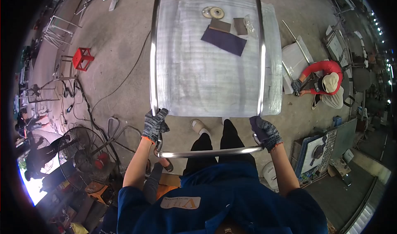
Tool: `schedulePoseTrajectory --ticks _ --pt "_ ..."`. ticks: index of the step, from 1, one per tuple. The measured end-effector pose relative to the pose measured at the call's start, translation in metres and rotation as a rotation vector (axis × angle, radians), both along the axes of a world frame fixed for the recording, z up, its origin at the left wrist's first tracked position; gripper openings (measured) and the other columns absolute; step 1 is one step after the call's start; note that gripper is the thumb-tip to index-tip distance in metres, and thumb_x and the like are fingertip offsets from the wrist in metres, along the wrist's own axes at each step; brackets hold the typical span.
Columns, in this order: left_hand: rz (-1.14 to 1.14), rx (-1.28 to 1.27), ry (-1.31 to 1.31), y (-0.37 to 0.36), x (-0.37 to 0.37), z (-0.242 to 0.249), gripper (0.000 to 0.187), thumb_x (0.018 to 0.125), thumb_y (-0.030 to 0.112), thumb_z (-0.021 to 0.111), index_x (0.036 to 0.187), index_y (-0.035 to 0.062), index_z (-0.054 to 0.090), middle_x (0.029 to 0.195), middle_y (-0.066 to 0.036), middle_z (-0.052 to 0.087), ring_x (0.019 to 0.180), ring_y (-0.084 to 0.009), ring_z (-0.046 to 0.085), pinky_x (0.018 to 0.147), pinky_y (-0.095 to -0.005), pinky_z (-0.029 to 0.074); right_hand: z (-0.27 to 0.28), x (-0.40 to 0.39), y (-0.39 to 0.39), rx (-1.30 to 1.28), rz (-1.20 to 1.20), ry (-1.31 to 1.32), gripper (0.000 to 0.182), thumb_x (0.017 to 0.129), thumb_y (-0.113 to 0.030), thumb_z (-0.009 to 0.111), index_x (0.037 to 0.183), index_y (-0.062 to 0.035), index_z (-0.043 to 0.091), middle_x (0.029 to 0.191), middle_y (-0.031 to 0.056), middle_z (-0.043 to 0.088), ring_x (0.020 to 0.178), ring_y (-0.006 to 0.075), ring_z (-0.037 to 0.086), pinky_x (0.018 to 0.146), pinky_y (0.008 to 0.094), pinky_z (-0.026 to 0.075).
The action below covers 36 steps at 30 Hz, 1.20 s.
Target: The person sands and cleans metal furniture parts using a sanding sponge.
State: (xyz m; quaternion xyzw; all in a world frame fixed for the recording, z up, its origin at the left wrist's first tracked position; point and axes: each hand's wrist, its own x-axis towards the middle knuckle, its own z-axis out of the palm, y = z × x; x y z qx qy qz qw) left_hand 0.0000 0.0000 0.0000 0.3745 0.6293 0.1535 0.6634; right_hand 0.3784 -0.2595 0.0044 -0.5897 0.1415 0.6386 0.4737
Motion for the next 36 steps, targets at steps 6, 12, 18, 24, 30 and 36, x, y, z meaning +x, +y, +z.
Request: schedulePoseTrajectory --ticks 6,12,18,24,30,36 --pt "0.019 -0.004 -0.082 0.014 0.069 -0.020 0.031 0.081 0.029 0.080 0.080 0.0079 0.057 0.051 -0.001 0.048 0.036 -0.0156 0.048 0.039 -0.0334 0.049 -0.038 0.064 -0.006 0.019 -0.086 -0.150 0.036 0.083 -0.032 0.076 0.103 -0.0043 0.064 0.078 0.0094 0.066 0.050 0.0223 0.060 0.037 0.0355 0.044" --pt "-0.014 -0.069 -0.054 0.013 0.104 -0.031 0.032 0.081 0.030 0.079 0.079 0.0065 0.058 0.053 -0.002 0.049 0.039 -0.0146 0.049 0.041 -0.0336 0.052 -0.033 0.102 0.001 -0.024 0.000 -0.094 0.042 0.083 -0.041 0.075 0.105 -0.0068 0.065 0.074 0.0073 0.065 0.039 0.0218 0.054 0.029 0.0363 0.034" --pt "-0.044 -0.100 -0.049 0.009 0.112 -0.049 0.031 0.082 0.031 0.079 0.083 0.0056 0.061 0.054 -0.002 0.049 0.040 -0.0140 0.050 0.040 -0.0326 0.051 -0.056 0.113 -0.014 -0.083 0.008 -0.092 0.042 0.082 -0.039 0.077 0.105 -0.0059 0.066 0.080 0.0071 0.067 0.054 0.0237 0.063 0.048 0.0408 0.054" --pt "0.000 -0.094 -0.063 0.001 0.115 -0.070 0.031 0.083 0.032 0.078 0.090 0.0047 0.063 0.054 -0.002 0.050 0.041 -0.0128 0.048 0.041 -0.0315 0.049 -0.061 0.128 -0.015 -0.045 0.000 0.044 0.039 0.080 -0.033 0.079 0.105 -0.0050 0.067 0.083 0.0089 0.068 0.062 0.0240 0.065 0.052 0.0438 0.056" --pt "-1.044 -0.015 0.760 0.059 0.128 -0.037 0.081 0.084 0.074 0.051 0.115 0.0018 0.068 0.108 -0.024 0.069 0.105 -0.0366 0.065 0.093 -0.0429 0.050 -0.067 0.130 -0.014 0.001 -0.009 -0.180 0.034 0.081 -0.019 0.075 0.110 -0.0026 0.067 0.090 0.0073 0.071 0.073 0.0207 0.068 0.065 0.0369 0.058" --pt "-0.728 1.216 0.575 0.115 0.288 -0.002 0.032 0.082 0.036 0.068 0.101 0.0103 0.067 0.095 -0.012 0.069 0.093 -0.0328 0.065 0.081 -0.0429 0.050 -0.027 0.195 -0.037 0.088 -0.166 -0.357 0.040 0.083 -0.021 0.073 0.117 -0.0018 0.065 0.099 0.0076 0.069 0.082 0.0216 0.067 0.074 0.0355 0.057"
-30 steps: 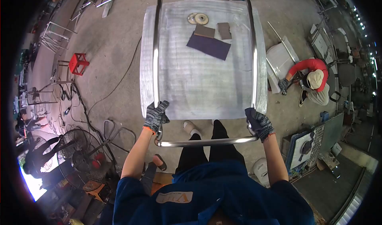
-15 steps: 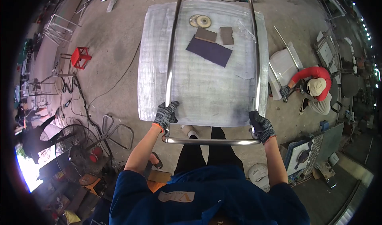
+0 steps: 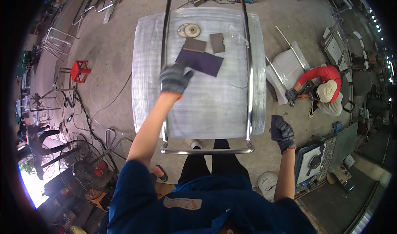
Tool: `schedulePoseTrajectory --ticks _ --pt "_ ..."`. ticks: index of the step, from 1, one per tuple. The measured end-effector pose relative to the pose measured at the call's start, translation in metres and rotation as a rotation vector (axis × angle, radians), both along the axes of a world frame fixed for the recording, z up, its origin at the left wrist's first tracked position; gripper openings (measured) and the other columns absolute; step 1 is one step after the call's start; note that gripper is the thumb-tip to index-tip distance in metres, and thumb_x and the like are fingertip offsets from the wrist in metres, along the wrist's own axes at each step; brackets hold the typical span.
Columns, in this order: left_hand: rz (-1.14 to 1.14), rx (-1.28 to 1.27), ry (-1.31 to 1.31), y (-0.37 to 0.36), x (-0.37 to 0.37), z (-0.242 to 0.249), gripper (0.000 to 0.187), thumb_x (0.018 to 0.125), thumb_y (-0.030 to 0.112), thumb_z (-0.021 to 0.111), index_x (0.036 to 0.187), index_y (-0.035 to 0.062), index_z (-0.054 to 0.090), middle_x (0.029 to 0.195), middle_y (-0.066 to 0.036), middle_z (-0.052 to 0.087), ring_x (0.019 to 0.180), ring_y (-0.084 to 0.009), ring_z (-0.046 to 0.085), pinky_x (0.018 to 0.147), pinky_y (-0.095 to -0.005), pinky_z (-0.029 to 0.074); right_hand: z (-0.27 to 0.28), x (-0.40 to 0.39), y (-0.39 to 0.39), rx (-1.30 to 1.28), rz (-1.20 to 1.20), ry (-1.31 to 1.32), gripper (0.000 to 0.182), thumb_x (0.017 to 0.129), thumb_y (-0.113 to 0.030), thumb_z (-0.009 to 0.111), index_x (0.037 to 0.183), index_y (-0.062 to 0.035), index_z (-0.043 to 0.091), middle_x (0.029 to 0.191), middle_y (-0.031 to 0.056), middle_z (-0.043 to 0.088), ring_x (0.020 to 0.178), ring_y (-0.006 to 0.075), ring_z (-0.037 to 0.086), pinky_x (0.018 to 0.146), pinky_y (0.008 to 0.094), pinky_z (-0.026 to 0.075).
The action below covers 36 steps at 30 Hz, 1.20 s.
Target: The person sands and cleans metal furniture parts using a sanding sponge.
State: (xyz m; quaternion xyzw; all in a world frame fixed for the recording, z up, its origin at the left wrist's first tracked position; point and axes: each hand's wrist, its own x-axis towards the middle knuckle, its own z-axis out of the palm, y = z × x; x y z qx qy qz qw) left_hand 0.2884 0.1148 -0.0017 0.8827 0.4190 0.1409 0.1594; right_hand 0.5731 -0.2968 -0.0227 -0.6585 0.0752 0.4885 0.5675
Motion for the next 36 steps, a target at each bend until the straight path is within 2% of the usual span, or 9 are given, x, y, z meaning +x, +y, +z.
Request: schedulePoseTrajectory --ticks 3,4,7,15,19,24,28,33,36 --pt "-0.324 0.253 0.277 0.025 0.131 0.024 0.041 0.085 0.022 0.058 0.127 0.0210 0.060 0.124 -0.009 0.063 0.117 -0.0333 0.057 0.099 -0.0446 0.042 0.024 0.013 0.002 -0.046 -0.053 -0.020 0.047 0.083 -0.029 0.076 0.120 -0.0032 0.064 0.100 0.0075 0.068 0.087 0.0226 0.066 0.077 0.0381 0.056" --pt "-0.256 0.523 0.203 0.041 0.169 -0.047 0.042 0.090 0.020 0.050 0.131 0.0224 0.058 0.137 -0.010 0.057 0.128 -0.0343 0.049 0.110 -0.0503 0.033 0.034 0.008 0.007 0.036 -0.034 -0.034 0.050 0.083 -0.033 0.076 0.121 -0.0035 0.063 0.102 0.0071 0.068 0.090 0.0227 0.066 0.080 0.0393 0.055" --pt "-0.357 0.479 0.364 0.060 0.244 -0.094 0.042 0.096 0.033 0.045 0.136 0.0254 0.056 0.148 -0.009 0.048 0.142 -0.0345 0.035 0.121 -0.0517 0.013 0.032 0.012 -0.007 0.116 0.045 -0.045 0.059 0.081 -0.038 0.079 0.125 -0.0039 0.061 0.108 0.0054 0.067 0.096 0.0230 0.064 0.086 0.0417 0.052" --pt "-0.159 0.571 0.891 0.129 0.245 -0.071 0.044 0.100 0.038 0.037 0.132 0.0186 0.058 0.147 -0.005 0.049 0.143 -0.0319 0.033 0.120 -0.0530 0.012 0.035 0.020 -0.021 0.012 -0.086 -0.101 0.053 0.081 -0.039 0.078 0.121 -0.0103 0.058 0.097 0.0039 0.063 0.086 0.0248 0.065 0.075 0.0433 0.055" --pt "-0.204 0.482 0.540 0.149 0.213 -0.075 0.037 0.092 0.037 0.049 0.122 0.0216 0.063 0.127 -0.011 0.063 0.125 -0.0365 0.053 0.115 -0.0565 0.020 0.014 0.032 0.000 0.068 -0.041 -0.165 0.046 0.089 -0.023 0.071 0.130 -0.0100 0.058 0.097 0.0020 0.062 0.086 0.0181 0.063 0.077 0.0350 0.054" --pt "-0.048 0.528 0.282 0.077 0.176 -0.021 0.055 0.085 0.039 0.064 0.135 0.0205 0.050 0.132 -0.009 0.058 0.124 -0.0345 0.052 0.111 -0.0510 0.029 0.021 0.022 0.087 0.055 0.636 -0.764 0.024 0.092 -0.014 0.065 0.114 -0.0049 0.068 0.103 0.0088 0.065 0.098 0.0206 0.065 0.086 0.0331 0.053" --pt "-0.318 0.045 0.163 -0.047 0.090 0.012 0.044 0.089 0.042 0.063 0.121 0.0123 0.061 0.124 -0.011 0.061 0.110 -0.0333 0.058 0.104 -0.0469 0.039 -0.019 0.029 0.176 0.098 0.900 -1.600 0.015 0.089 -0.015 0.066 0.101 -0.0096 0.070 0.098 0.0078 0.068 0.091 0.0247 0.067 0.079 0.0388 0.055" --pt "-0.445 -0.786 0.362 -0.206 -0.011 0.027 0.066 0.080 0.059 0.068 0.123 0.0102 0.062 0.114 -0.015 0.067 0.108 -0.0326 0.061 0.105 -0.0449 0.040 -0.030 0.016 0.175 0.072 1.019 -1.443 0.018 0.096 -0.021 0.056 0.097 -0.0124 0.072 0.086 0.0049 0.068 0.080 0.0225 0.067 0.071 0.0364 0.053" --pt "-0.555 -0.583 0.400 -0.245 -0.031 0.020 0.038 0.080 0.047 0.065 0.099 0.0151 0.069 0.095 -0.010 0.070 0.093 -0.0287 0.067 0.096 -0.0432 0.046 -0.027 -0.021 0.118 0.074 1.033 -1.383 0.017 0.093 -0.024 0.065 0.096 -0.0104 0.075 0.075 0.0073 0.070 0.070 0.0215 0.068 0.063 0.0349 0.053"
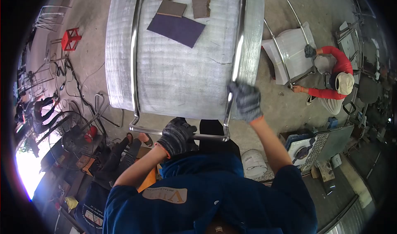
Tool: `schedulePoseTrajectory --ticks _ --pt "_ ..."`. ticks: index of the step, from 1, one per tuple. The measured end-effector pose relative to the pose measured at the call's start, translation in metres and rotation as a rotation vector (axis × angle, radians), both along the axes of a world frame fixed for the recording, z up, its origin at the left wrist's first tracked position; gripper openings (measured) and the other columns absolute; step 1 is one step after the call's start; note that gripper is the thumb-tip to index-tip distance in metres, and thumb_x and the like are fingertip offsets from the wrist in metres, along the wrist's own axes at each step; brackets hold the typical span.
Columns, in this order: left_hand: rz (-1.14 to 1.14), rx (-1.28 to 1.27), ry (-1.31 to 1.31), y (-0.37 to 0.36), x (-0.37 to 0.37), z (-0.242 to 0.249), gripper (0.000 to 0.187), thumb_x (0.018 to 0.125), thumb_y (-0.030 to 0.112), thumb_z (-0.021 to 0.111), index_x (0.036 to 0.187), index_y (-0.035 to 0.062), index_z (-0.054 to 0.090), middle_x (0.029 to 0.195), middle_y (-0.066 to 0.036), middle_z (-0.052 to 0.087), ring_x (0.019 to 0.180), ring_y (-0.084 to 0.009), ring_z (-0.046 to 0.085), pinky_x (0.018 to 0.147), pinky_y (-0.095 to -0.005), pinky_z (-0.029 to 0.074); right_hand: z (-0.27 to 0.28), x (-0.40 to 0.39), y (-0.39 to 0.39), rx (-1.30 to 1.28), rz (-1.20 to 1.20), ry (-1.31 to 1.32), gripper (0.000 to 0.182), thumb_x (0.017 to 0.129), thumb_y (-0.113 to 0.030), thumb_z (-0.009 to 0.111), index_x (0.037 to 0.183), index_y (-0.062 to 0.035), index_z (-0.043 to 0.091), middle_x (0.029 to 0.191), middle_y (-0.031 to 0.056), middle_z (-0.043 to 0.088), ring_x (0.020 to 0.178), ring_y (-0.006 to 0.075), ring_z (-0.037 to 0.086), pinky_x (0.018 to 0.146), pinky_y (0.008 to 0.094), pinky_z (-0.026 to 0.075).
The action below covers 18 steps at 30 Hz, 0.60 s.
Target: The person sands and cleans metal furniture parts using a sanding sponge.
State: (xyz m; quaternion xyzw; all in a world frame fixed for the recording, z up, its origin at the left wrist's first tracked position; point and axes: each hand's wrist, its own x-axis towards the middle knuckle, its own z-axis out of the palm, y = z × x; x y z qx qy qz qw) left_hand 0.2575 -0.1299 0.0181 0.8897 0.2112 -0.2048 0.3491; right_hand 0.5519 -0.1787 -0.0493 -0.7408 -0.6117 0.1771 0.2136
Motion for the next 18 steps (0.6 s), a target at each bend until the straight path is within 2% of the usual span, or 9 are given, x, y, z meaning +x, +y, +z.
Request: schedulePoseTrajectory --ticks 1,4,6,7,8,9,12,15,18 --pt "0.005 -0.006 -0.007 -0.005 -0.003 -0.010 0.038 0.080 0.047 0.065 0.099 0.0151 0.069 0.095 -0.010 0.070 0.093 -0.0287 0.067 0.096 -0.0432 0.046 -0.017 -0.005 -0.023 0.232 0.154 -0.333 0.015 0.090 -0.024 0.068 0.095 -0.0112 0.076 0.080 0.0074 0.070 0.067 0.0217 0.067 0.060 0.0353 0.054" --pt "-0.056 -0.017 0.182 -0.017 0.001 -0.027 0.025 0.079 0.041 0.065 0.082 0.0173 0.071 0.071 -0.009 0.068 0.074 -0.0287 0.068 0.078 -0.0425 0.049 -0.019 0.009 -0.014 0.055 0.148 -0.262 0.023 0.093 -0.022 0.063 0.111 -0.0099 0.071 0.086 0.0035 0.071 0.066 0.0184 0.067 0.059 0.0345 0.055" --pt "-0.054 -0.033 0.186 -0.017 0.003 -0.026 0.026 0.079 0.042 0.065 0.080 0.0169 0.071 0.069 -0.009 0.068 0.071 -0.0286 0.068 0.075 -0.0426 0.049 -0.070 0.055 0.038 0.036 0.169 0.077 0.045 0.098 -0.017 0.047 0.141 -0.0027 0.045 0.104 0.0038 0.070 0.072 0.0127 0.067 0.066 0.0275 0.057" --pt "-0.068 -0.045 0.195 -0.017 0.004 -0.025 0.027 0.080 0.043 0.065 0.078 0.0166 0.071 0.067 -0.009 0.067 0.067 -0.0285 0.067 0.072 -0.0427 0.049 -0.021 0.068 0.099 -0.484 0.084 -0.256 0.040 0.098 -0.019 0.045 0.133 -0.0003 0.053 0.107 0.0031 0.069 0.085 0.0148 0.067 0.075 0.0249 0.056" --pt "-0.062 -0.053 0.198 -0.017 0.005 -0.023 0.027 0.080 0.043 0.065 0.078 0.0166 0.071 0.067 -0.009 0.067 0.067 -0.0285 0.067 0.072 -0.0427 0.049 -0.066 0.099 0.131 0.251 0.080 0.258 0.037 0.096 -0.021 0.047 0.129 -0.0075 0.059 0.101 0.0042 0.069 0.092 0.0185 0.066 0.078 0.0268 0.055" --pt "-0.061 -0.042 0.195 -0.016 0.005 -0.020 0.028 0.080 0.043 0.065 0.078 0.0163 0.072 0.068 -0.009 0.068 0.067 -0.0283 0.067 0.071 -0.0425 0.049 -0.039 0.120 0.175 0.008 0.144 -0.500 0.033 0.094 -0.024 0.052 0.123 -0.0172 0.065 0.104 0.0072 0.069 0.092 0.0228 0.068 0.076 0.0335 0.056" --pt "-0.029 0.013 0.120 -0.019 0.003 -0.019 0.028 0.080 0.044 0.065 0.076 0.0166 0.070 0.068 -0.009 0.068 0.067 -0.0276 0.067 0.069 -0.0425 0.048 0.005 0.120 0.239 -0.235 0.043 -0.676 0.027 0.097 -0.026 0.053 0.116 -0.0184 0.069 0.105 0.0129 0.070 0.085 0.0250 0.070 0.073 0.0350 0.057" --pt "-0.035 -0.016 0.130 -0.027 0.000 -0.026 0.030 0.081 0.045 0.064 0.078 0.0159 0.069 0.075 -0.009 0.068 0.071 -0.0286 0.067 0.071 -0.0440 0.048 -0.073 0.133 0.164 -0.090 0.015 -0.382 0.024 0.096 -0.021 0.054 0.114 -0.0159 0.070 0.101 0.0136 0.071 0.087 0.0246 0.070 0.076 0.0330 0.057" --pt "-0.010 -0.049 0.143 -0.016 0.005 -0.021 0.029 0.078 0.041 0.066 0.076 0.0120 0.068 0.071 -0.014 0.067 0.073 -0.0308 0.067 0.065 -0.0454 0.049 -0.021 0.057 0.075 0.011 0.146 -0.265 0.023 0.091 -0.017 0.061 0.111 -0.0167 0.072 0.094 0.0068 0.073 0.087 0.0227 0.070 0.077 0.0319 0.057"
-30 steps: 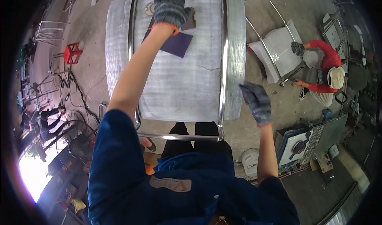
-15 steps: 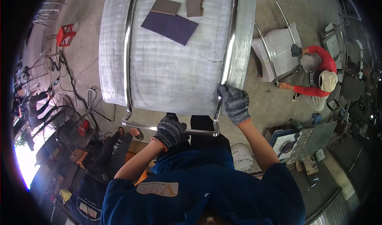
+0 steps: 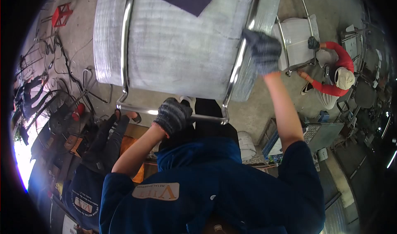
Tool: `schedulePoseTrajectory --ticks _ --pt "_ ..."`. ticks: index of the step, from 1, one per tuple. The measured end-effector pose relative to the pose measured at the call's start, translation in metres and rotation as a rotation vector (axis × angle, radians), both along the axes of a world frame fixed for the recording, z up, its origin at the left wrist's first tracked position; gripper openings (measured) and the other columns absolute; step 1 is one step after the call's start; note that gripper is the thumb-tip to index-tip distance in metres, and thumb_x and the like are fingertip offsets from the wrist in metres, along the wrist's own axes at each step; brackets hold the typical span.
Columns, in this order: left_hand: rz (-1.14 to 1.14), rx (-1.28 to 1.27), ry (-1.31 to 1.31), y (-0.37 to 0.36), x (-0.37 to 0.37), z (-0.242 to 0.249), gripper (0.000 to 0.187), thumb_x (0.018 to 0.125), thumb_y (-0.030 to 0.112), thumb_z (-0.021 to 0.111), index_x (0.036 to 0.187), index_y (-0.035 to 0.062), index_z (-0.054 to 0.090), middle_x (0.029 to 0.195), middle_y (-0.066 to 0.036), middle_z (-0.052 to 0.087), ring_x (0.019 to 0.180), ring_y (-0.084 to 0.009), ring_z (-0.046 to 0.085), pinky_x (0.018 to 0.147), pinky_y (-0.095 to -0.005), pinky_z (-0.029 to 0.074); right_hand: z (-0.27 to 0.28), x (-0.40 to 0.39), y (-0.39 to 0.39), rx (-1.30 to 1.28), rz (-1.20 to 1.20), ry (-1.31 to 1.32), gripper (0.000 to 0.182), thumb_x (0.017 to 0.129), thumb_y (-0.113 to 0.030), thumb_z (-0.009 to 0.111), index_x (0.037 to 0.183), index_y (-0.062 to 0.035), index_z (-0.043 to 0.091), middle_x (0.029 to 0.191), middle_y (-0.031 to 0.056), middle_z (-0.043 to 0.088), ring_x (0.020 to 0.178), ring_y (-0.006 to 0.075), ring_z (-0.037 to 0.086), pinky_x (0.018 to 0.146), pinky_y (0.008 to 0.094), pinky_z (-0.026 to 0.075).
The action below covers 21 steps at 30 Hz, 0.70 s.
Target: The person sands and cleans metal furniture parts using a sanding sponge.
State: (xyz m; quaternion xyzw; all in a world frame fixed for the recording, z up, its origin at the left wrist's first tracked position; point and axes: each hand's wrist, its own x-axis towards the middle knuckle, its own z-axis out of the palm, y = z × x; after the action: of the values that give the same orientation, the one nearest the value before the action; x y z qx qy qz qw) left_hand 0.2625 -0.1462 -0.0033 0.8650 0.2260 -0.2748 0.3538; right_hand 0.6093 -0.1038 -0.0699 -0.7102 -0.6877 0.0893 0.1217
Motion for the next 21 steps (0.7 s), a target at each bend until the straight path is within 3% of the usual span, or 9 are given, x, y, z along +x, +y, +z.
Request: schedulePoseTrajectory --ticks 2,5,9,10,13,17,19,21 --pt "-0.061 0.055 0.062 -0.005 -0.002 -0.004 0.038 0.081 0.052 0.063 0.084 0.0142 0.070 0.079 -0.012 0.069 0.076 -0.0303 0.066 0.076 -0.0438 0.049 0.013 -0.031 -0.054 0.002 0.048 -0.020 0.022 0.086 -0.016 0.065 0.106 -0.0188 0.074 0.092 0.0037 0.073 0.082 0.0217 0.070 0.071 0.0325 0.055" --pt "-0.069 0.033 0.030 0.000 -0.004 -0.004 0.042 0.080 0.056 0.063 0.085 0.0143 0.070 0.079 -0.010 0.069 0.076 -0.0298 0.065 0.078 -0.0432 0.050 0.016 -0.069 -0.115 0.110 0.037 0.037 0.021 0.081 -0.018 0.069 0.101 -0.0207 0.075 0.089 0.0030 0.073 0.072 0.0211 0.068 0.062 0.0353 0.049" --pt "-0.071 0.061 -0.010 0.006 0.000 0.003 0.051 0.078 0.061 0.064 0.099 0.0149 0.070 0.088 -0.010 0.071 0.087 -0.0297 0.066 0.092 -0.0448 0.047 0.019 -0.087 -0.157 -0.003 0.100 0.056 0.032 0.075 -0.013 0.070 0.106 -0.0197 0.073 0.081 0.0020 0.069 0.066 0.0209 0.066 0.061 0.0366 0.047" --pt "-0.079 -0.001 0.063 0.010 0.002 0.005 0.063 0.077 0.067 0.063 0.110 0.0134 0.069 0.093 -0.009 0.072 0.096 -0.0274 0.066 0.105 -0.0447 0.040 0.018 -0.089 -0.162 0.004 0.123 0.079 0.036 0.073 -0.009 0.069 0.107 -0.0198 0.072 0.080 0.0032 0.069 0.066 0.0214 0.066 0.060 0.0372 0.049" --pt "-0.024 0.082 -0.030 0.018 -0.013 0.016 0.074 0.075 0.073 0.061 0.116 0.0112 0.067 0.095 -0.009 0.072 0.101 -0.0256 0.065 0.114 -0.0439 0.032 0.020 -0.095 -0.173 -0.058 0.150 0.165 0.030 0.075 -0.010 0.069 0.104 -0.0183 0.073 0.083 0.0050 0.070 0.071 0.0230 0.068 0.062 0.0381 0.052" --pt "-0.035 0.222 -0.007 0.027 -0.037 0.013 0.086 0.071 0.081 0.057 0.120 0.0106 0.066 0.093 -0.010 0.071 0.102 -0.0251 0.065 0.116 -0.0432 0.028 0.028 -0.099 -0.172 -0.118 0.136 0.251 0.024 0.078 -0.011 0.070 0.101 -0.0172 0.074 0.087 0.0055 0.071 0.076 0.0241 0.069 0.066 0.0365 0.055" --pt "-0.018 0.247 -0.035 0.026 -0.042 0.005 0.088 0.068 0.082 0.058 0.120 0.0109 0.067 0.093 -0.009 0.071 0.100 -0.0238 0.066 0.116 -0.0430 0.029 0.025 -0.094 -0.170 -0.344 0.195 0.290 0.020 0.080 -0.014 0.071 0.100 -0.0165 0.074 0.092 0.0051 0.072 0.081 0.0243 0.070 0.070 0.0342 0.056" --pt "-0.016 0.225 -0.047 0.025 -0.044 0.000 0.086 0.067 0.080 0.061 0.118 0.0117 0.067 0.093 -0.009 0.071 0.098 -0.0225 0.066 0.115 -0.0429 0.031 0.017 -0.089 -0.172 -0.374 0.236 0.285 0.021 0.081 -0.012 0.069 0.102 -0.0158 0.073 0.095 0.0049 0.073 0.085 0.0232 0.071 0.074 0.0336 0.057"
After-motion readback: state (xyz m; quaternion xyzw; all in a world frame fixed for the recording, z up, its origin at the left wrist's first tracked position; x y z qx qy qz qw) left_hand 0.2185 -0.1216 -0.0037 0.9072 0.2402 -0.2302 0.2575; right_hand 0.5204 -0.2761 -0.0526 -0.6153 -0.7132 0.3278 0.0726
